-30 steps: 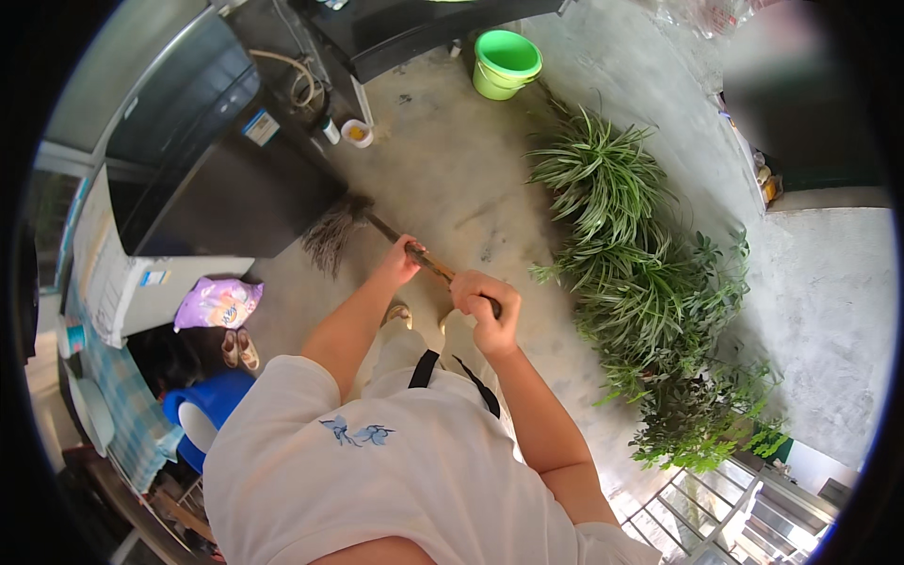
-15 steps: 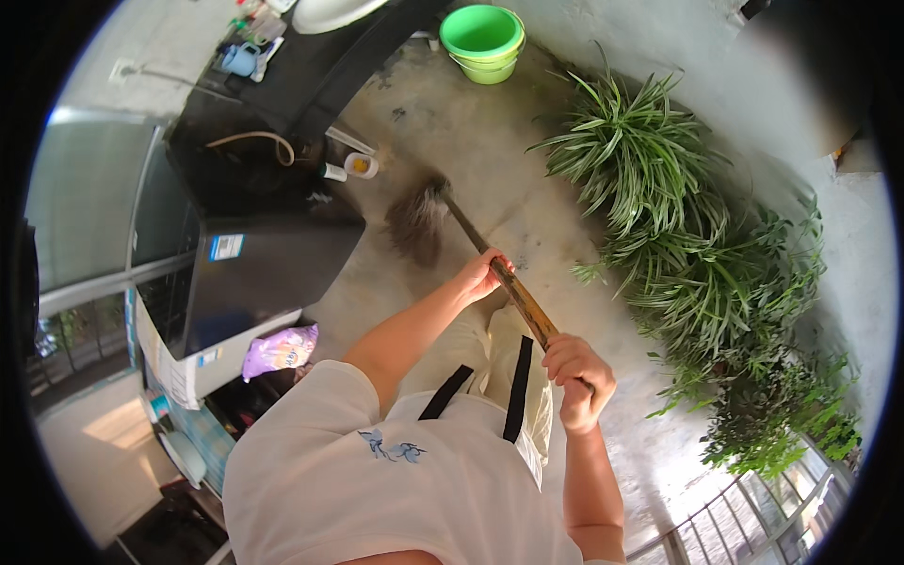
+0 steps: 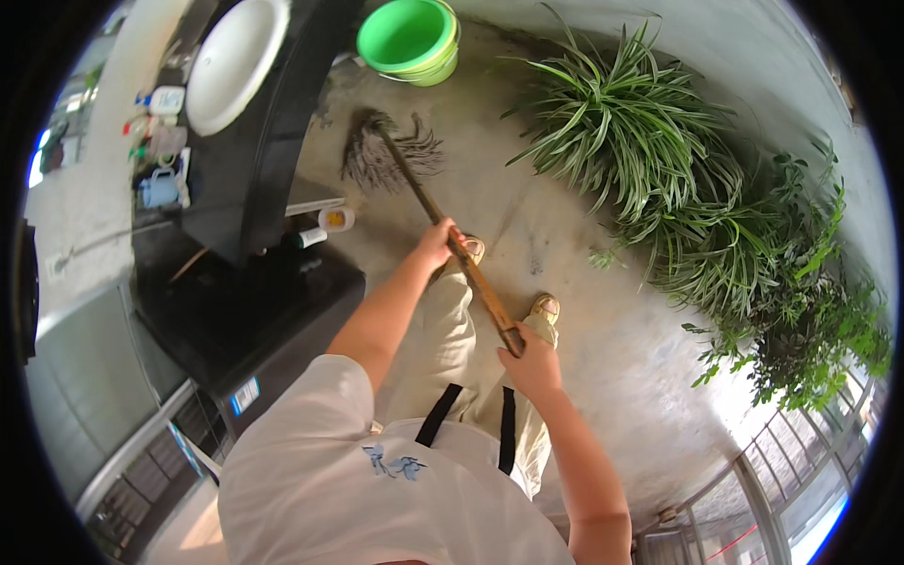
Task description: The person mops a concrete floor in a cluttered room using a traditional string mop. They navigate around furniture, boxes, and a large round table, moving from an indoor area to an outdoor patio space. The person repeatedly dips the mop into a yellow bucket of water to wet it during the process.
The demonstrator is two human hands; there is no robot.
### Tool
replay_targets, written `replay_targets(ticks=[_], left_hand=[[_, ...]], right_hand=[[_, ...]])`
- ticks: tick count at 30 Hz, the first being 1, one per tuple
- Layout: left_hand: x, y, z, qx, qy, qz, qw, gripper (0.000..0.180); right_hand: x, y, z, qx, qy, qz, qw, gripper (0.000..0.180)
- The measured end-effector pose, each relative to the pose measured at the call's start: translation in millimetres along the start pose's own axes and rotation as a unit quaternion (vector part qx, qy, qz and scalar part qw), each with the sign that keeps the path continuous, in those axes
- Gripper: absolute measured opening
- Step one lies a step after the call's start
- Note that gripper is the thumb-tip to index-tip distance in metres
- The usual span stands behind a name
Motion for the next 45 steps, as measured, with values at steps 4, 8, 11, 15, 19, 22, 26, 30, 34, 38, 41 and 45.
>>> replay_targets(ticks=[4, 8, 11, 15, 19, 22, 26, 30, 34, 38, 41, 45], left_hand=[[-40, 94, -63, 0.019, 0.032, -0.138, 0.99, 0.013], [-75, 174, -126, 0.082, 0.112, -0.308, 0.941, 0.018], [-62, 179, -132, 0.078, 0.19, -0.365, 0.908, 0.027], [-68, 115, -112, 0.092, 0.107, -0.219, 0.965, 0.022], [-70, 20, -56, 0.021, 0.055, -0.208, 0.976, 0.019], [-87, -54, -2, -0.041, -0.038, -0.298, 0.953, 0.022], [-91, -159, 82, -0.17, -0.122, -0.351, 0.913, 0.034], [-84, -231, 151, -0.247, -0.179, -0.44, 0.844, 0.033], [-93, -261, 164, -0.326, -0.204, -0.46, 0.801, 0.048], [-98, -248, 94, -0.159, -0.216, -0.555, 0.788, 0.049], [-54, -205, 33, -0.156, -0.144, -0.511, 0.833, 0.029], [38, -118, -46, 0.073, -0.199, -0.7, 0.681, 0.022]], right_hand=[[65, -44, -73, 0.013, -0.076, -0.1, 0.992, 0.051], [121, -79, -141, 0.13, -0.311, -0.453, 0.825, 0.021], [128, -64, -168, 0.138, -0.345, -0.576, 0.728, 0.013], [113, -16, -141, 0.122, -0.342, -0.595, 0.717, 0.012], [106, 60, -68, 0.12, -0.245, -0.559, 0.783, 0.009], [122, 130, 6, 0.142, -0.19, -0.532, 0.812, 0.019], [131, 199, 123, 0.205, -0.099, -0.543, 0.808, 0.03], [181, 265, 209, 0.244, -0.053, -0.627, 0.738, 0.035], [232, 267, 247, 0.29, 0.002, -0.706, 0.646, 0.031], [250, 234, 192, 0.274, 0.016, -0.718, 0.639, 0.029], [246, 200, 117, 0.211, -0.013, -0.736, 0.642, 0.026], [192, 136, 17, 0.159, -0.032, -0.757, 0.633, 0.027]])
Point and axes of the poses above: each hand's wrist, its own z-axis away from the middle knuckle, its own x-axis out of the palm, y = z × x, the point moved 3 cm from there along -z, towards the middle knuckle, and after that the axes turned 7 degrees about x, right-handed, at the moved point
